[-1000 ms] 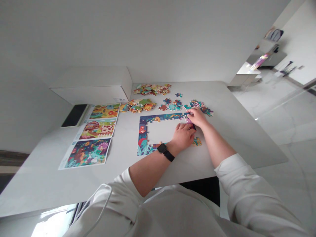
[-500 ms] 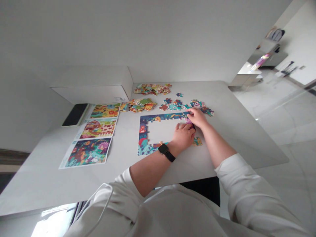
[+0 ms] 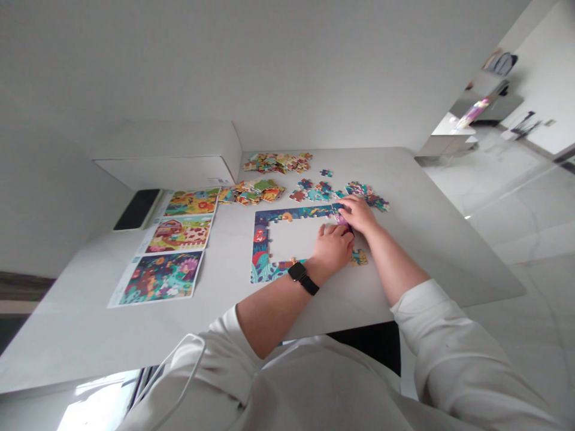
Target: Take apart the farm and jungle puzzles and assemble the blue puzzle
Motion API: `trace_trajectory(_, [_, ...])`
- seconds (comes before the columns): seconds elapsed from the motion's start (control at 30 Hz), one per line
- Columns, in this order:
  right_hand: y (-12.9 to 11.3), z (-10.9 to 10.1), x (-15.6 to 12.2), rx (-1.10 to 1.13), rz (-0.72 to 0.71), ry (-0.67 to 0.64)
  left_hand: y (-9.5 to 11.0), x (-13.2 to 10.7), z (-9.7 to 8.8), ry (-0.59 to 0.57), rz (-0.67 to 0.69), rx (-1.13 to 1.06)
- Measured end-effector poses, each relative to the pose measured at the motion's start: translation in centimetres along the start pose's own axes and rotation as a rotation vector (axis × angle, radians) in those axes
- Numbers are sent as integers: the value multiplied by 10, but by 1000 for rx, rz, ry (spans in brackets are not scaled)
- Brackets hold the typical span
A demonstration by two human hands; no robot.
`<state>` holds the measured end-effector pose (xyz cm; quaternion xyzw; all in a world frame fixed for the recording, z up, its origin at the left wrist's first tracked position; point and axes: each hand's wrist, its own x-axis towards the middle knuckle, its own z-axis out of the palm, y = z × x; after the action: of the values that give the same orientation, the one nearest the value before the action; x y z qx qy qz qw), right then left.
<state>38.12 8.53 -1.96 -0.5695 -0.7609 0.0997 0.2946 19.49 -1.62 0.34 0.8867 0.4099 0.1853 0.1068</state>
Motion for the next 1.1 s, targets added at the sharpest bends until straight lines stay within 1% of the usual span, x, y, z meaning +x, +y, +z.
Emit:
trace_trajectory(0.23, [-5, 0, -2, -8, -81, -29, -3, 0, 0, -6, 15, 14])
trace_trajectory(0.37, [-5, 1, -3, -19, -101, -42, -2, 0, -1, -19, 17, 25])
trace_trajectory(0.67, [-5, -2, -4, -32, -86, -35, -1, 1, -3, -35, 27, 3])
trace_trajectory(0.93, [-6, 0, -1, -28, -43, -17, 0, 1, -4, -48, 21, -10])
trace_trajectory(1.1, [-7, 1, 0, -43, -32, -32, -1, 1, -3, -39, 24, -9])
